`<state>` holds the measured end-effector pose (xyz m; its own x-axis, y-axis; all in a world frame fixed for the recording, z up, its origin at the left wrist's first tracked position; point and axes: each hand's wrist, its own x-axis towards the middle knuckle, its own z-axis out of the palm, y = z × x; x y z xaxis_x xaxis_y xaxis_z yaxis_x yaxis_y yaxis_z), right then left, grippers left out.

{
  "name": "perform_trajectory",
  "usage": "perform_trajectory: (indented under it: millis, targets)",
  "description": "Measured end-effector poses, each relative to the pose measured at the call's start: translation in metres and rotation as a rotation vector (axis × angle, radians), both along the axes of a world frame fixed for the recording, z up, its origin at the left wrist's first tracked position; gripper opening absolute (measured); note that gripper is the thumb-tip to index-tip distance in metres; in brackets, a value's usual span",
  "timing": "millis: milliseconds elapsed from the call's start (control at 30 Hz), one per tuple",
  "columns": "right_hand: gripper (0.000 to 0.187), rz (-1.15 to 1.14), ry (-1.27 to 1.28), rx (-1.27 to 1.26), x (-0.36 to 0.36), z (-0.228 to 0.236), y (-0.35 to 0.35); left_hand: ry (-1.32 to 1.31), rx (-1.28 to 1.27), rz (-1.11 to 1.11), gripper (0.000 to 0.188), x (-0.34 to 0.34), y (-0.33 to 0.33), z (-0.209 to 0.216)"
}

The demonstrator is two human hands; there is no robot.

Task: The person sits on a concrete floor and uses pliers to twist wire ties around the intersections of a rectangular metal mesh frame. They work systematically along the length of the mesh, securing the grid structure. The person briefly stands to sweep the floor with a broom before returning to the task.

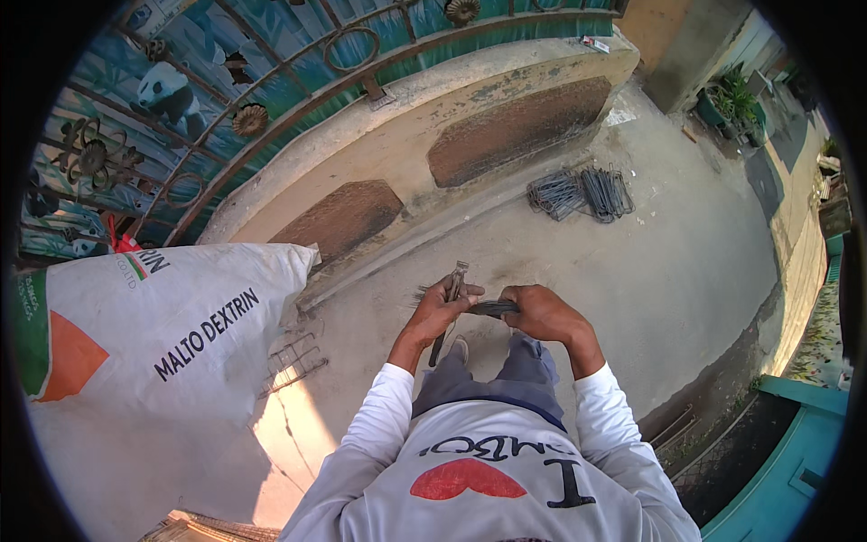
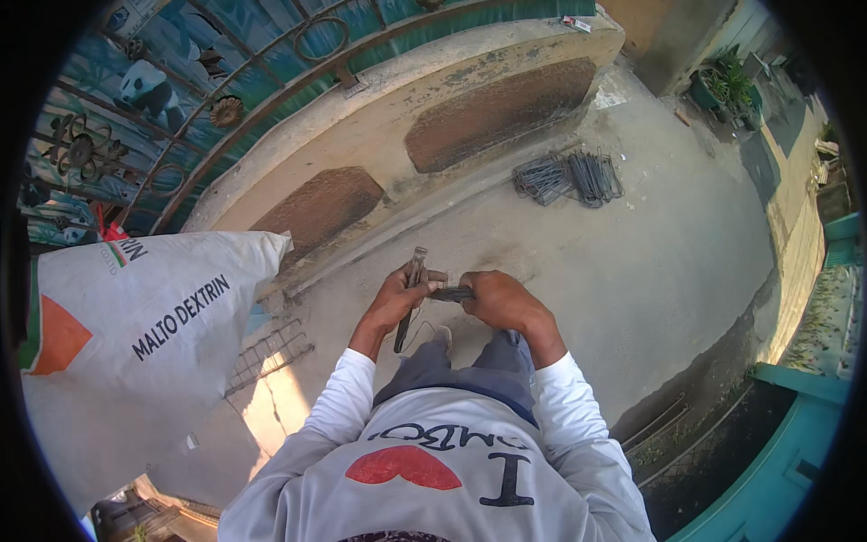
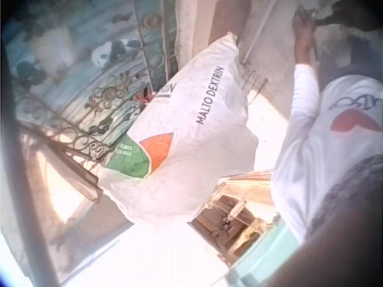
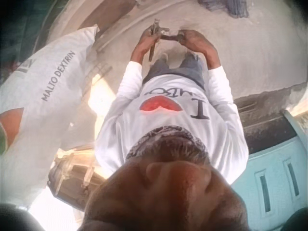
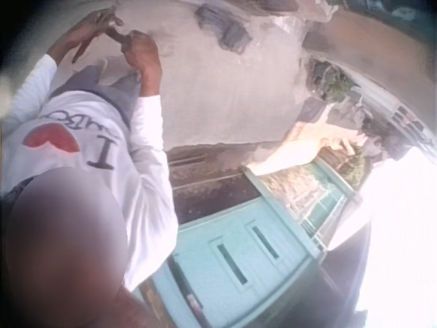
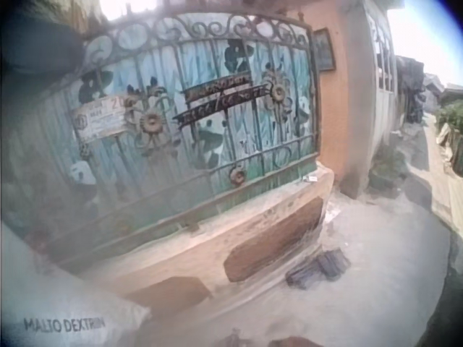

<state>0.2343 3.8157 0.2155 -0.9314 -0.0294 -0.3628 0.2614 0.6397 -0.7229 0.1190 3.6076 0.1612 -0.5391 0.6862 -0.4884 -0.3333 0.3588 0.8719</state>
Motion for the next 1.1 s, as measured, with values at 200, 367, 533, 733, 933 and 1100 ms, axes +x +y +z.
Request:
perform_trajectory:
  millis: [200,367,533,733,933,1100]
  targets:
    - [0.021,-0.083,-0.123,0.011,0.007,-0.025,0.059,-0.092,0.141,0.458,0.025,-0.026,0.04,-0.042]
    - [0.023,-0.161,-0.183,0.024,0.039,-0.061,0.118,-0.254,0.079,0.731,0.021,-0.034,0.09,-0.094]
    - [0.027,-0.306,-0.303,0.028,0.067,-0.088,0.166,-0.433,0.022,0.865,0.018,-0.032,0.122,-0.121]
    - [0.047,-0.541,0.121,-0.177,0.066,-0.103,0.162,-0.343,-0.015,0.886,0.03,-0.023,0.162,-0.141]
    - [0.044,-0.319,-0.186,0.024,0.032,-0.097,0.139,-0.278,-0.103,0.682,0.034,0.015,0.227,-0.107]
    - [0.03,-0.337,-0.196,-0.254,0.025,-0.121,0.144,0.2,-0.195,0.68,0.039,0.026,0.219,-0.142]
